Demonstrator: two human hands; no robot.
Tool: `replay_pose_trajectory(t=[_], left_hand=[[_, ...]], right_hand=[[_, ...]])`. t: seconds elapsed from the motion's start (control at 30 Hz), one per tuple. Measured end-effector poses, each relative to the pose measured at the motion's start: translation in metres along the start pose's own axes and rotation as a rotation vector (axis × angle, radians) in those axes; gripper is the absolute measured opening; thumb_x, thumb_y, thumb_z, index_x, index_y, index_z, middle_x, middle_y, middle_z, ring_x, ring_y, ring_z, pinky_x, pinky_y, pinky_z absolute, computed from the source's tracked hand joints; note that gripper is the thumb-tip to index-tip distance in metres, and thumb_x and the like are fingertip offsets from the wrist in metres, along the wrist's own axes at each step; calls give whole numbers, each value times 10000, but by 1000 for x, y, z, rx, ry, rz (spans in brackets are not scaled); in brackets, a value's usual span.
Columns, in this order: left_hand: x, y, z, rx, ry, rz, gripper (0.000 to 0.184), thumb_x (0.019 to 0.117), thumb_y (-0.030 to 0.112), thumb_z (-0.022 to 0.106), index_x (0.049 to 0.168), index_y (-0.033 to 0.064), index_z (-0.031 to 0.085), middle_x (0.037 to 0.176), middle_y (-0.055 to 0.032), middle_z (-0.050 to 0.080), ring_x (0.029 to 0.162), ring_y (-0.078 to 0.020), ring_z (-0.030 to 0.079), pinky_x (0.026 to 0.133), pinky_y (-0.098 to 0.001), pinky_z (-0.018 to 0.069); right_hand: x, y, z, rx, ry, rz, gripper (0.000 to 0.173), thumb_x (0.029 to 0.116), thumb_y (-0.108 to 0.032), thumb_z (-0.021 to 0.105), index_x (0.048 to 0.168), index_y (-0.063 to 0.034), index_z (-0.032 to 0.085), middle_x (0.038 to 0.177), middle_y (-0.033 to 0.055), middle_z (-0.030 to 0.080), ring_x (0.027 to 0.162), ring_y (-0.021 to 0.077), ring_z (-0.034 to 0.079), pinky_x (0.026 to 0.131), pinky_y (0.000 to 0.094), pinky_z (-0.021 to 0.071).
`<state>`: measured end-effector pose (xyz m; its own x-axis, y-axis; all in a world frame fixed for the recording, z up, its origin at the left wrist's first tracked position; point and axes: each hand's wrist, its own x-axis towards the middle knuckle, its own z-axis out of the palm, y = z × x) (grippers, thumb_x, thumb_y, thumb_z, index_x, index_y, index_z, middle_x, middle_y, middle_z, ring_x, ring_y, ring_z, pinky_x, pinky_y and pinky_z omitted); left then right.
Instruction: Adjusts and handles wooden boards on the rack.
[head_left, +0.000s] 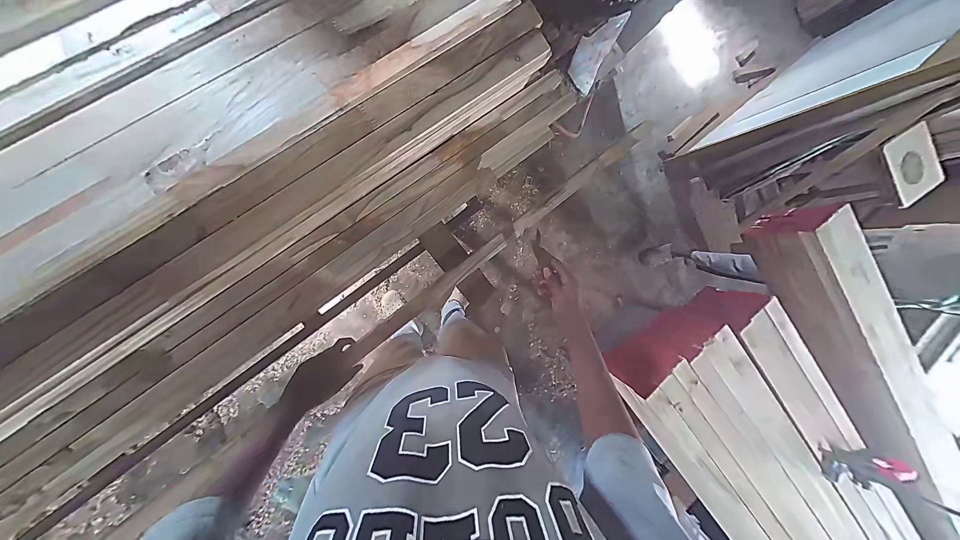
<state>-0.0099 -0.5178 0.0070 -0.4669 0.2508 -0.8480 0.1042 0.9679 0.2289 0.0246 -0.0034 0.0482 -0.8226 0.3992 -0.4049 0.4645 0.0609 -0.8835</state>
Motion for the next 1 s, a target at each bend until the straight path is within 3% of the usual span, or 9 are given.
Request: replay_pose_trajectory(t=[0.17, 0.23, 0.33, 0.53, 0.6, 0.73, 0.87, 0.93, 1.0], left_hand=[[28, -22, 2, -198, -234, 52, 745, 854, 480, 814, 1445, 144, 510, 1122, -183, 705, 967, -333, 709, 880, -568, 565], [31, -25, 2, -235, -263, 37, 666, 852, 464, 828, 1365, 132, 562, 1007, -153, 707, 797, -279, 704, 757, -504, 589], [30, -29, 6, -206, -234, 60, 541, 898, 420, 789, 1311, 113, 620, 1074, -172, 706, 877, -322, 702, 807, -556, 575], [11, -4, -9, -99, -175, 0, 544, 870, 341, 775, 1309, 65, 609, 1137, -241, 694, 1088, -423, 673, 932, -654, 518], [7, 1, -9, -62, -172, -25, 564, 868, 369, 766, 1312, 65, 599, 1133, -250, 693, 1087, -441, 672, 919, -670, 517], [6, 2, -5, -24, -135, -35, 565, 861, 414, 739, 1296, 81, 599, 1107, -234, 703, 1057, -429, 687, 878, -658, 536], [7, 0, -4, -25, -158, -40, 586, 862, 412, 749, 1315, 76, 588, 1127, -244, 697, 1080, -433, 681, 898, -656, 533], [13, -2, -7, -34, -184, -22, 577, 865, 391, 768, 1308, 62, 599, 1145, -244, 694, 1098, -436, 672, 921, -655, 524], [17, -3, -9, -60, -213, -10, 557, 870, 352, 782, 1304, 48, 610, 1149, -247, 693, 1093, -438, 672, 930, -656, 519]], right_hand=[[25, 20, 42, -440, 150, -113, 440, 1057, -98, 491, 1496, -70, 510, 1332, 227, 588, 1027, 274, 693, 906, 407, 598], [19, 23, 55, -688, 165, -50, 461, 1060, -139, 504, 1522, -142, 499, 1379, 240, 567, 1065, 344, 682, 915, 463, 587], [-3, 9, 58, -922, 115, 143, 559, 1034, -155, 530, 1577, -213, 415, 1452, 255, 502, 1126, 393, 658, 914, 503, 580], [21, -73, 28, -838, 146, 192, 464, 1062, -163, 515, 1520, -98, 478, 1382, 286, 575, 1217, 453, 609, 1011, 599, 503], [34, -98, 32, -802, 93, 246, 415, 1023, -124, 565, 1429, -39, 545, 1283, 296, 627, 1130, 466, 644, 931, 631, 526], [19, -100, 68, -809, -125, 374, 384, 1008, -152, 557, 1373, -38, 589, 1132, 237, 695, 899, 341, 725, 818, 514, 596], [-19, -109, 82, -899, -358, 423, 398, 1016, -174, 544, 1402, -99, 607, 1309, 174, 656, 1146, 294, 669, 995, 487, 528], [-18, -98, 60, -874, -320, 424, 411, 1042, -176, 500, 1439, -116, 585, 1340, 166, 649, 1158, 284, 669, 1006, 482, 528], [-5, -74, 30, -799, -121, 361, 411, 1050, -149, 462, 1445, -121, 571, 1228, 182, 675, 949, 266, 715, 845, 448, 599]])
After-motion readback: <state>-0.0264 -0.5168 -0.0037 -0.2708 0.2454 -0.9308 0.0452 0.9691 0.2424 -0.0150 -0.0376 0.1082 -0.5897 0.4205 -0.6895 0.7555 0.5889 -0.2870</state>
